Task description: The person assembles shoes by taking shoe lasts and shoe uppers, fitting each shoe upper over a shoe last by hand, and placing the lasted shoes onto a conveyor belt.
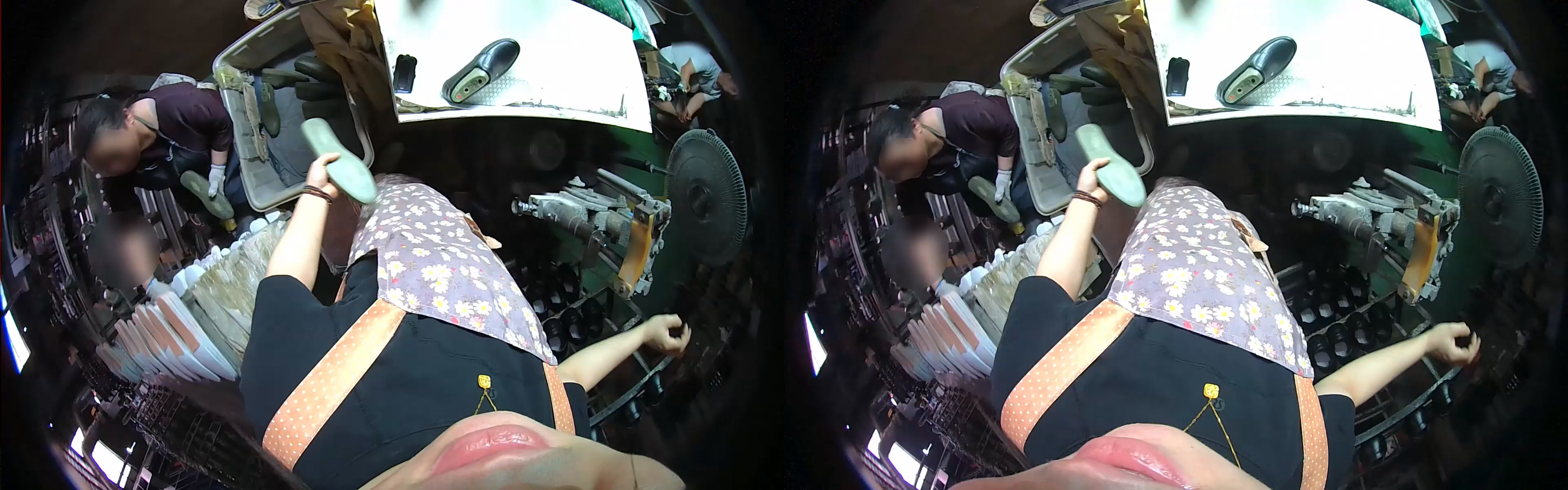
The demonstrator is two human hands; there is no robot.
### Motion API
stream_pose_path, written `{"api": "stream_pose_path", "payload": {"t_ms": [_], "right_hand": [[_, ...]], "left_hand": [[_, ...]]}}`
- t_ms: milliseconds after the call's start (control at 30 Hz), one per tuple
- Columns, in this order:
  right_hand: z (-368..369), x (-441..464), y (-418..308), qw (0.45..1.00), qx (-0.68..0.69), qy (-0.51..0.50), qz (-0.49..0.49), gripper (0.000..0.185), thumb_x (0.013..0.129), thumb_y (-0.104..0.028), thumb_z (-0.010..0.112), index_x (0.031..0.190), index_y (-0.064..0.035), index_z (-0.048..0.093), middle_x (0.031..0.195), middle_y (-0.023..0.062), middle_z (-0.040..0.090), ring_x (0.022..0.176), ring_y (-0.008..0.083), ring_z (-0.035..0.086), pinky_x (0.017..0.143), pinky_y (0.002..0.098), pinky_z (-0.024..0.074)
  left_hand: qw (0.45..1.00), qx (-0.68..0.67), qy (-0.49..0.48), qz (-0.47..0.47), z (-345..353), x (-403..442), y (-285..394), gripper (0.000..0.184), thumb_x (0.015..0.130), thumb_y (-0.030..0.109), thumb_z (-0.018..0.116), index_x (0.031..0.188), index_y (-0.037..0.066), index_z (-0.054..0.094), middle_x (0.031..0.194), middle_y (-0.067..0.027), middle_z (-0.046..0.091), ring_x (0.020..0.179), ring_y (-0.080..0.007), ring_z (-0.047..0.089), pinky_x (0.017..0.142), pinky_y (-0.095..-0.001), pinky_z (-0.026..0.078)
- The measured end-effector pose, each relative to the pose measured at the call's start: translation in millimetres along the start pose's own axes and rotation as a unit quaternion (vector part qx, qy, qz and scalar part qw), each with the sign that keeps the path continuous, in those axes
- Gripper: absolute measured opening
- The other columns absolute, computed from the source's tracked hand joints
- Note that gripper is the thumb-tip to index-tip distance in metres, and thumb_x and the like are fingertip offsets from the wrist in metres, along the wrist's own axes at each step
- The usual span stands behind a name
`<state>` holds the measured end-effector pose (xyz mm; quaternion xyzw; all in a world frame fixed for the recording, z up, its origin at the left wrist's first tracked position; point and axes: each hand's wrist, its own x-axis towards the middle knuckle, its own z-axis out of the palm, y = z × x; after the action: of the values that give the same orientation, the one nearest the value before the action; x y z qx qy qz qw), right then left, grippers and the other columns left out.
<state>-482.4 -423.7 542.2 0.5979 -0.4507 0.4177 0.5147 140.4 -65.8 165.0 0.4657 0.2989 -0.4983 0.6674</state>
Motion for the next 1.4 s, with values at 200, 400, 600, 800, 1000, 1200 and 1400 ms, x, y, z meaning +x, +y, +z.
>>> {"api": "stream_pose_path", "payload": {"t_ms": [200, 400, 600, 800, 1000, 1200, 1400], "right_hand": [[7, -18, -121, 0.981, 0.126, -0.148, 0.003, 0.004, 0.075, -0.006, 0.061, 0.077, -0.0037, 0.063, 0.093, 0.0112, 0.064, 0.089, 0.0280, 0.059, 0.082, 0.0385, 0.0439], [-16, -53, -223, 0.912, 0.215, -0.348, 0.016, 0.007, 0.074, -0.001, 0.060, 0.080, -0.0043, 0.061, 0.101, 0.0109, 0.061, 0.098, 0.0288, 0.055, 0.088, 0.0391, 0.0418], [-70, -77, -272, 0.827, 0.259, -0.490, 0.096, 0.006, 0.075, 0.000, 0.058, 0.081, -0.0033, 0.059, 0.099, 0.0120, 0.061, 0.095, 0.0299, 0.056, 0.086, 0.0379, 0.0436], [-124, -97, -277, 0.764, 0.244, -0.559, 0.209, 0.006, 0.078, 0.001, 0.057, 0.083, -0.0017, 0.059, 0.099, 0.0121, 0.059, 0.093, 0.0277, 0.057, 0.084, 0.0352, 0.0442], [-148, -123, -276, 0.714, 0.262, -0.565, 0.318, 0.007, 0.079, -0.001, 0.058, 0.085, -0.0021, 0.060, 0.099, 0.0089, 0.059, 0.087, 0.0193, 0.058, 0.074, 0.0279, 0.0461], [-117, -135, -294, 0.509, 0.410, -0.514, 0.555, 0.012, 0.086, -0.002, 0.059, 0.097, -0.0001, 0.060, 0.091, 0.0059, 0.062, 0.080, 0.0129, 0.062, 0.075, 0.0257, 0.0501], [-77, -79, -276, 0.039, 0.702, -0.348, 0.621, 0.065, 0.092, -0.055, 0.036, 0.133, -0.0044, 0.037, 0.129, 0.0217, 0.046, 0.111, 0.0376, 0.052, 0.084, 0.0458, 0.0491]], "left_hand": [[0.805, 0.327, 0.332, 0.369, -16, 85, 48, 0.072, 0.064, 0.002, 0.068, 0.129, -0.003, 0.039, 0.125, -0.0253, 0.048, 0.116, -0.0333, 0.049, 0.100, -0.0374, 0.039], [0.703, 0.440, -0.006, 0.559, 188, 65, 82, 0.038, 0.073, 0.008, 0.061, 0.112, 0.005, 0.060, 0.108, -0.0136, 0.057, 0.101, -0.0236, 0.059, 0.089, -0.0330, 0.048], [0.573, 0.519, -0.028, 0.633, 351, 130, 97, 0.067, 0.068, 0.028, 0.067, 0.125, 0.000, 0.044, 0.118, -0.0229, 0.050, 0.116, -0.0378, 0.041, 0.102, -0.0420, 0.033], [0.630, 0.571, 0.009, 0.527, 438, 154, 115, 0.085, 0.061, 0.027, 0.073, 0.132, 0.002, 0.034, 0.125, -0.0229, 0.046, 0.120, -0.0362, 0.041, 0.104, -0.0416, 0.033], [0.794, 0.456, -0.147, 0.374, 436, 148, 91, 0.081, 0.059, 0.016, 0.077, 0.128, -0.001, 0.038, 0.111, -0.0197, 0.058, 0.101, -0.0299, 0.058, 0.093, -0.0376, 0.045], [0.832, 0.287, -0.474, -0.035, 392, 16, 47, 0.052, 0.069, 0.009, 0.072, 0.117, 0.003, 0.051, 0.095, -0.0082, 0.064, 0.085, -0.0177, 0.063, 0.082, -0.0326, 0.050], [0.420, 0.493, -0.676, 0.350, 415, -97, -39, 0.068, 0.075, 0.001, 0.059, 0.138, 0.005, 0.035, 0.138, -0.0140, 0.037, 0.128, -0.0251, 0.035, 0.107, -0.0389, 0.026]]}}
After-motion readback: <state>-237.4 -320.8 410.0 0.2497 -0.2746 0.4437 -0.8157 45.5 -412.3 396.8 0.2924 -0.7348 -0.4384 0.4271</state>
